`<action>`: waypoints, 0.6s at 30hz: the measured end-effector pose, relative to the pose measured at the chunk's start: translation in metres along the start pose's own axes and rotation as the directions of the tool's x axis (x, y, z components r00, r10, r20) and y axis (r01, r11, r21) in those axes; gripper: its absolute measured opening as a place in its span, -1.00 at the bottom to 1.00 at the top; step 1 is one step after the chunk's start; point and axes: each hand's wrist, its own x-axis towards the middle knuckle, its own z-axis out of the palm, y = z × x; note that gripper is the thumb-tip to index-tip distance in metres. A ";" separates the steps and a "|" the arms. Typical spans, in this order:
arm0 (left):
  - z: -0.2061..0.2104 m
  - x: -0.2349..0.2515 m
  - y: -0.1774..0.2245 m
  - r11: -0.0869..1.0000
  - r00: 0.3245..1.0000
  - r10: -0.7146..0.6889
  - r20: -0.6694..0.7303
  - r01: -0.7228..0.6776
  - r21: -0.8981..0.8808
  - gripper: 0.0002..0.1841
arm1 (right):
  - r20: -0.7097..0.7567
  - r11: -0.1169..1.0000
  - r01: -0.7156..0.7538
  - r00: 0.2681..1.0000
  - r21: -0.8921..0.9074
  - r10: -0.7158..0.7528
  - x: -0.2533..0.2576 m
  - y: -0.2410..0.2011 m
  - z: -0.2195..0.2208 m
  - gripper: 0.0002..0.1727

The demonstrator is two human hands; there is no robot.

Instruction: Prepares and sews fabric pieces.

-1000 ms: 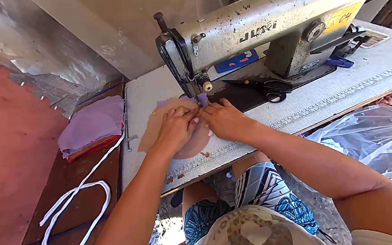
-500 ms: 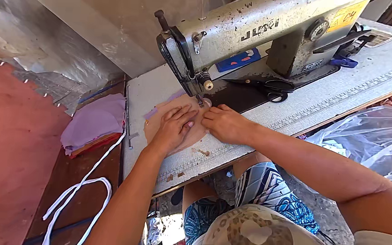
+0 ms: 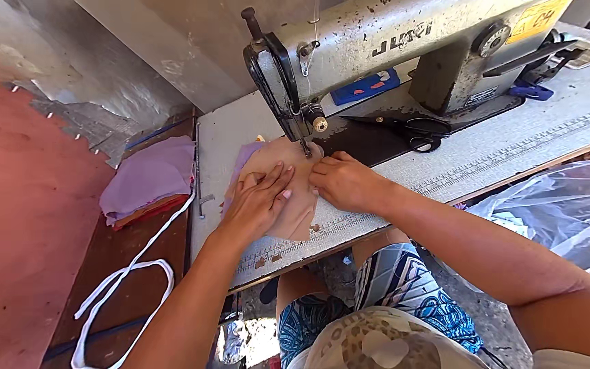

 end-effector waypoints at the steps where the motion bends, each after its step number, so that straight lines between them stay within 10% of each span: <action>1: -0.002 -0.001 0.001 1.000 1.000 -0.001 0.015 0.001 0.012 -0.39 | -0.001 1.000 -0.027 1.000 -0.012 0.027 0.000 0.000 0.000 -0.76; 18: -0.021 0.001 0.007 0.990 0.988 -0.074 0.134 0.057 0.126 -0.47 | -0.052 0.997 0.045 0.997 -0.065 -0.049 -0.005 0.000 0.003 -0.67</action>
